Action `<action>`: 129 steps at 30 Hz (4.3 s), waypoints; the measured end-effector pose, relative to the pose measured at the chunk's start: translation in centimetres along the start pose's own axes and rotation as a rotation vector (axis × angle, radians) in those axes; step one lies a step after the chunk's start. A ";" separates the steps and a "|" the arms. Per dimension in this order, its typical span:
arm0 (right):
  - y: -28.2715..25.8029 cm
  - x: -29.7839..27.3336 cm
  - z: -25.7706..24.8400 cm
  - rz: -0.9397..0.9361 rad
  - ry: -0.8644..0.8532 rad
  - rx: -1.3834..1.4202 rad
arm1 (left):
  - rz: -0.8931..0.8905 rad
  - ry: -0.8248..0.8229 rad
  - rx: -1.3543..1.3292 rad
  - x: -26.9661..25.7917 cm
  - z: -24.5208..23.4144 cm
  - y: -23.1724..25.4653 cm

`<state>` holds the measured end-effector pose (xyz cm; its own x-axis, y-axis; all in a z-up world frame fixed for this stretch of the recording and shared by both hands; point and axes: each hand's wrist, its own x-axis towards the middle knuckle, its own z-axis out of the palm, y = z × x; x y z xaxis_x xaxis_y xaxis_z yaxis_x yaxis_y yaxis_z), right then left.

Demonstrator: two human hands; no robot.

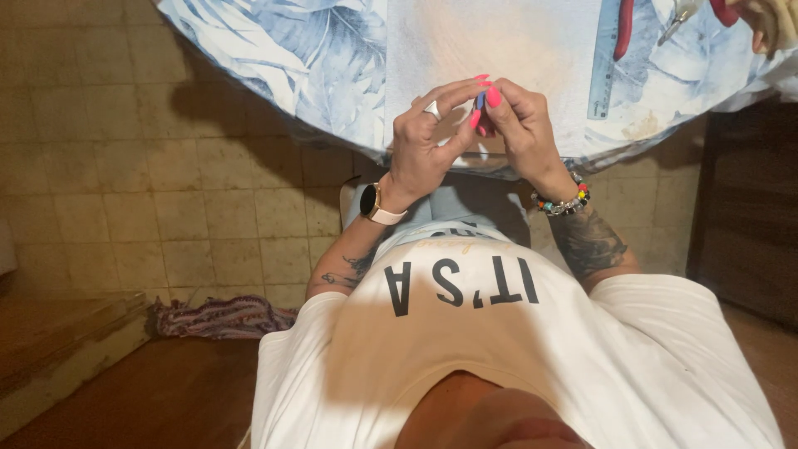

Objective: Peeling small blue stickers and rubbing them onto a white surface

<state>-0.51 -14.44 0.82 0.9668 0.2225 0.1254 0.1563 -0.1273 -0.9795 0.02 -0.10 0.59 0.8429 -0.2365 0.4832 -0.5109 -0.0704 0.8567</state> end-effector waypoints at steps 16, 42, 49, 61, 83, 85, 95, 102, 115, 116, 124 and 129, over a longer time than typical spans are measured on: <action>1.1 -0.3 0.5 0.043 0.034 0.087 | 0.064 0.007 0.180 -1.7 0.5 -1.9; 2.4 2.1 -3.1 -0.319 -0.358 -1.290 | 0.080 -0.406 0.928 -3.8 -1.4 -2.6; 6.3 11.5 0.5 -0.565 -0.246 -1.208 | 0.098 -0.380 0.880 -3.6 -1.5 -2.6; 2.4 2.2 -3.0 -0.506 -0.504 -1.269 | 0.098 -0.425 0.951 -3.9 -1.8 -2.3; 3.2 2.2 -7.6 -0.679 -0.817 -1.261 | 0.105 -0.440 0.895 -3.6 -1.6 -2.3; 3.4 2.3 -9.7 -0.534 -0.793 -1.387 | 0.122 -0.401 0.900 -3.3 -1.3 -2.2; 0.2 0.5 -3.2 -0.067 -0.184 -0.393 | 0.041 -0.027 0.526 -1.7 0.7 -1.6; 0.8 0.4 -2.6 -0.013 -0.132 -0.323 | -0.099 -0.024 0.289 -1.2 1.3 -1.6; 0.7 0.1 -2.4 -0.001 -0.117 -0.290 | -0.013 0.060 0.365 -1.2 1.7 -1.8; 0.4 0.1 -2.4 0.007 -0.124 -0.276 | 0.002 0.054 0.372 -1.2 1.7 -1.8; 1.1 0.3 -2.3 -0.025 -0.165 -0.312 | 0.114 0.065 0.481 -1.3 1.5 -2.0; 2.3 -0.5 -4.8 -0.186 -0.345 -0.985 | 0.092 -0.202 0.740 -2.9 0.0 -2.2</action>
<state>0.35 -19.46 -0.70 0.8256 0.5614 0.0571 0.5398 -0.7562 -0.3698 -1.30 0.79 -2.74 0.7811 -0.4397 0.4434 -0.6167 -0.6548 0.4370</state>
